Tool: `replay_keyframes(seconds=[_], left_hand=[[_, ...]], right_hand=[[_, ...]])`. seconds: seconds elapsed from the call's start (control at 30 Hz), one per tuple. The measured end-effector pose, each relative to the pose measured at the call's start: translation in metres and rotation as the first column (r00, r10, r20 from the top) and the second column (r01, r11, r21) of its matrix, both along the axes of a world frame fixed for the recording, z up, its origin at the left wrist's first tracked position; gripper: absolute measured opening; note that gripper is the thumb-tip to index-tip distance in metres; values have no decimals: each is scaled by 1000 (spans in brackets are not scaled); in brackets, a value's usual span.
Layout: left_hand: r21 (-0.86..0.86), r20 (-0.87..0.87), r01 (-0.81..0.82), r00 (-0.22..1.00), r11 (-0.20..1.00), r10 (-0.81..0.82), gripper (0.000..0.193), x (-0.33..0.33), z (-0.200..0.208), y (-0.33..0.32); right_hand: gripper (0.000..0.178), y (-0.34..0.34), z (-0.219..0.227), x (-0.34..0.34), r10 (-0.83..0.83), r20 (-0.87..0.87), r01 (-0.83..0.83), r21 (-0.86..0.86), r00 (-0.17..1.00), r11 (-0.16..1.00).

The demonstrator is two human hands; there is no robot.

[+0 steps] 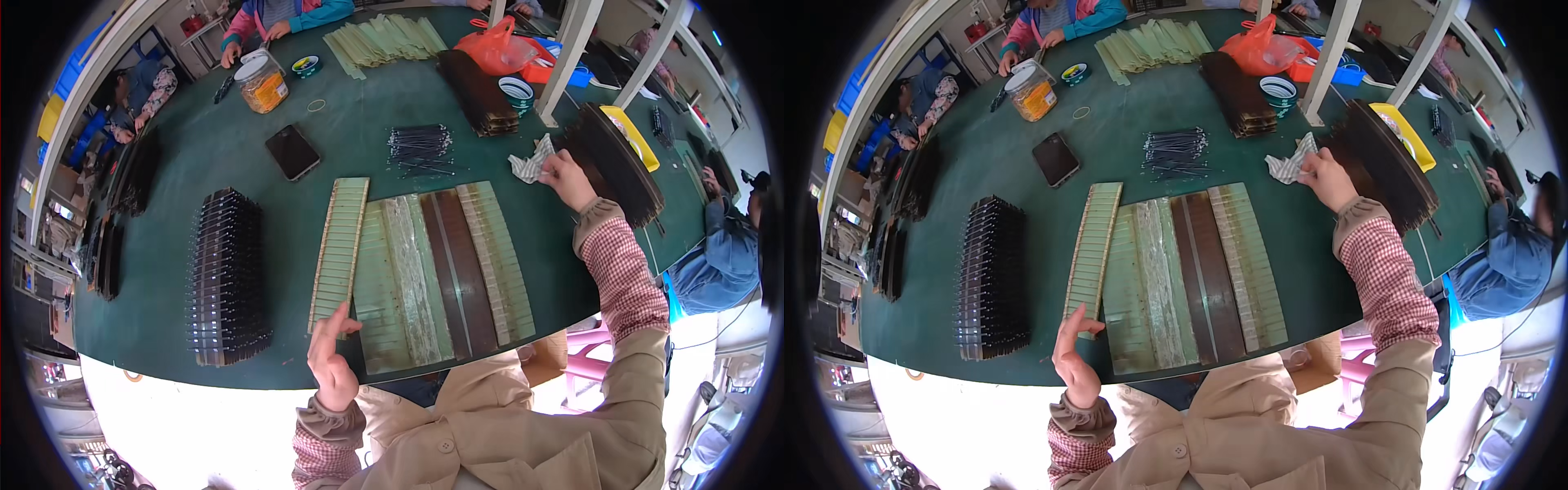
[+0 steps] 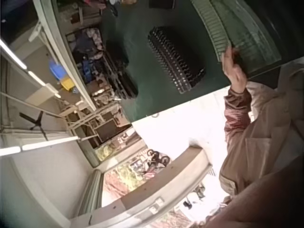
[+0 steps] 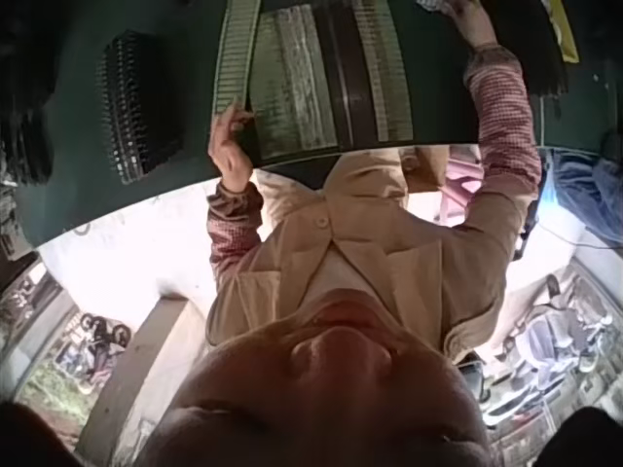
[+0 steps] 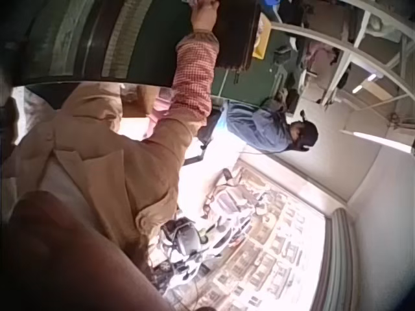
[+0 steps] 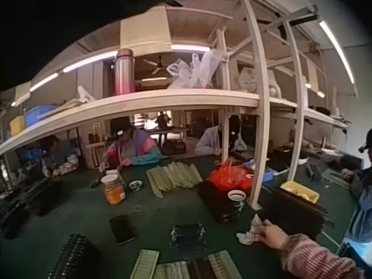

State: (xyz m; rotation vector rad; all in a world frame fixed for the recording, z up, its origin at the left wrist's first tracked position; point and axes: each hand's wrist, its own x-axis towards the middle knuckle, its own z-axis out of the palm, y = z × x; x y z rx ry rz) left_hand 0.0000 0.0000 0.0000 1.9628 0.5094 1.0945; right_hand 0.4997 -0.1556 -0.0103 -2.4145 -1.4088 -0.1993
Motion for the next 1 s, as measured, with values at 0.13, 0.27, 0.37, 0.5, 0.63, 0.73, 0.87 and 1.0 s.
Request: replay_keyframes(seconds=[0.13,0.27,0.37,0.5,0.63,0.73,0.87,1.0], left_hand=[[101,-45,-110,992,989,115,57,-5,2,-12],[-148,-12,-59,998,987,58,48,-6,9,-12],[-431,1,86,995,898,-95,56,14,22,-34],[-486,104,433,891,759,-442,49,63,34,-62],[-655,226,505,841,563,-492,38,112,23,-90],[-663,603,670,742,333,-293,31,126,16,-109],[-773,615,622,783,121,-93,23,115,29,-103],[-772,552,605,790,194,-268,29,116,18,-96]], right_hand=[[16,-7,21,27,-136,-219,202,312,966,928],[10,-30,51,19,-11,-416,239,500,909,832],[22,-46,77,-38,114,-452,234,643,885,729],[25,-47,91,-179,211,-537,230,639,817,734],[25,-47,59,-261,459,-594,-121,519,661,846],[29,-34,53,-286,383,-430,-121,523,817,844],[34,-34,50,-292,511,-626,-41,608,589,793],[39,-36,64,-295,568,-625,-47,650,535,759]])
